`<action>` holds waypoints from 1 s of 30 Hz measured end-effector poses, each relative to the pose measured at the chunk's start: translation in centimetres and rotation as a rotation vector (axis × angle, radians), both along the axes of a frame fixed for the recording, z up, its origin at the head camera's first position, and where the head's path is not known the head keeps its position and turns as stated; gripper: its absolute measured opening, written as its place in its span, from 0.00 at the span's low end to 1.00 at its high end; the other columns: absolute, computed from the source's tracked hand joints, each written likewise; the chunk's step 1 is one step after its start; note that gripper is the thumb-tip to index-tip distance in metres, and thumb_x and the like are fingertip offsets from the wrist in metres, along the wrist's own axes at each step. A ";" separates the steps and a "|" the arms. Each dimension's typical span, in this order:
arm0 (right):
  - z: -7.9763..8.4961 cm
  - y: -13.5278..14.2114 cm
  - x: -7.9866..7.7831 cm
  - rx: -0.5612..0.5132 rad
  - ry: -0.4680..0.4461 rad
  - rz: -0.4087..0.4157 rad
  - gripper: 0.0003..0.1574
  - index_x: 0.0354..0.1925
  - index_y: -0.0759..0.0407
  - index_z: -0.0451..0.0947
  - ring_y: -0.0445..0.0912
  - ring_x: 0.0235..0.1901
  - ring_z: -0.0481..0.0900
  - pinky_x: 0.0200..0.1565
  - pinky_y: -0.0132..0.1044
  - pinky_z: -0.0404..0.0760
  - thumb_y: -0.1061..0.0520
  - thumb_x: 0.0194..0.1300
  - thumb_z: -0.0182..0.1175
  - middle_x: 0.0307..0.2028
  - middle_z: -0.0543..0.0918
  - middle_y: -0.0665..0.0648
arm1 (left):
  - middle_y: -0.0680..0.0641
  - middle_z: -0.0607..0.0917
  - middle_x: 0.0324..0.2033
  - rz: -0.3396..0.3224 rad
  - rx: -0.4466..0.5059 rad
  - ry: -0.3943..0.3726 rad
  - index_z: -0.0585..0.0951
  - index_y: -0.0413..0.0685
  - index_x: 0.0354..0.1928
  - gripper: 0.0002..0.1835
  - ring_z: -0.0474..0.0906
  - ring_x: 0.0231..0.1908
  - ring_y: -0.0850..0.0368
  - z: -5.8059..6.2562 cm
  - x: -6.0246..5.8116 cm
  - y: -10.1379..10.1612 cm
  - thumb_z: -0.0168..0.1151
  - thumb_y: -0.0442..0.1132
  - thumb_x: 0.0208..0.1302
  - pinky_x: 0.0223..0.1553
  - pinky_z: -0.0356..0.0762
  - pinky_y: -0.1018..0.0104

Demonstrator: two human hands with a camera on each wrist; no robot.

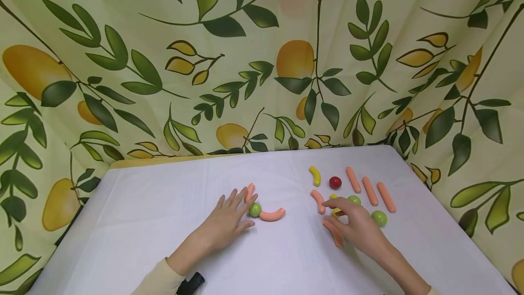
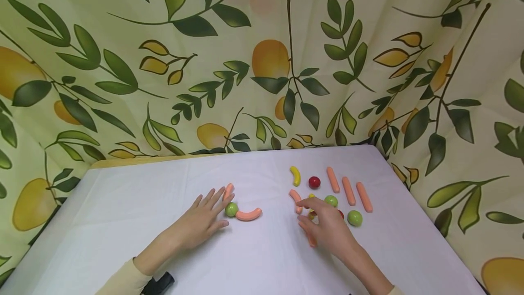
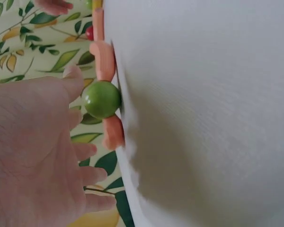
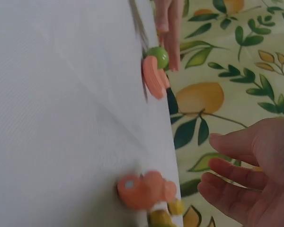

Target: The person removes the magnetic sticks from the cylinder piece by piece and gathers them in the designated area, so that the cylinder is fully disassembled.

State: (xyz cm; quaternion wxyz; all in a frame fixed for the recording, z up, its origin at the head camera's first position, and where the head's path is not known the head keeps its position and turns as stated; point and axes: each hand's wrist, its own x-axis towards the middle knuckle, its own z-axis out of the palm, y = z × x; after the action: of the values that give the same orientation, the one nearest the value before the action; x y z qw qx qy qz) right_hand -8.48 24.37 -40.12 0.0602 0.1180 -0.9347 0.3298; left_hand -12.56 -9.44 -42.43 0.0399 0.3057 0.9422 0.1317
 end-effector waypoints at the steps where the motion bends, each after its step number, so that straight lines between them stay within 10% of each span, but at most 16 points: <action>1: -0.1 -0.6 -0.3 -0.003 0.003 0.019 0.21 0.48 0.58 0.83 0.49 0.41 0.83 0.43 0.41 0.84 0.64 0.54 0.73 0.46 0.85 0.53 | 0.40 0.54 0.75 -0.003 -0.001 0.002 0.58 0.52 0.76 0.33 0.48 0.73 0.34 0.0 -0.1 0.0 0.48 0.55 0.74 0.68 0.49 0.34; 17: -1.5 -7.7 -4.5 0.104 0.040 0.185 0.21 0.47 0.57 0.84 0.47 0.50 0.82 0.52 0.44 0.81 0.63 0.53 0.74 0.45 0.85 0.50 | 0.43 0.56 0.75 0.001 -0.021 -0.006 0.63 0.45 0.73 0.31 0.49 0.73 0.35 -0.2 -1.2 0.6 0.47 0.54 0.75 0.69 0.47 0.35; 30: -2.1 -8.4 -5.3 0.174 0.009 0.293 0.21 0.47 0.57 0.85 0.47 0.49 0.82 0.52 0.44 0.80 0.61 0.52 0.75 0.45 0.85 0.52 | 0.32 0.65 0.68 -0.022 -0.067 0.044 0.66 0.45 0.71 0.32 0.58 0.70 0.38 0.6 1.0 1.6 0.51 0.55 0.73 0.68 0.52 0.37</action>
State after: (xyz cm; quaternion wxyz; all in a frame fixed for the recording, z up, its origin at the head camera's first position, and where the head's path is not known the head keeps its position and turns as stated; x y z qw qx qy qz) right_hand -13.82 15.96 -42.24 0.0052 0.2590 -0.9323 0.2524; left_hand -11.57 -7.88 -41.82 0.0308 0.3174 0.9433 0.0927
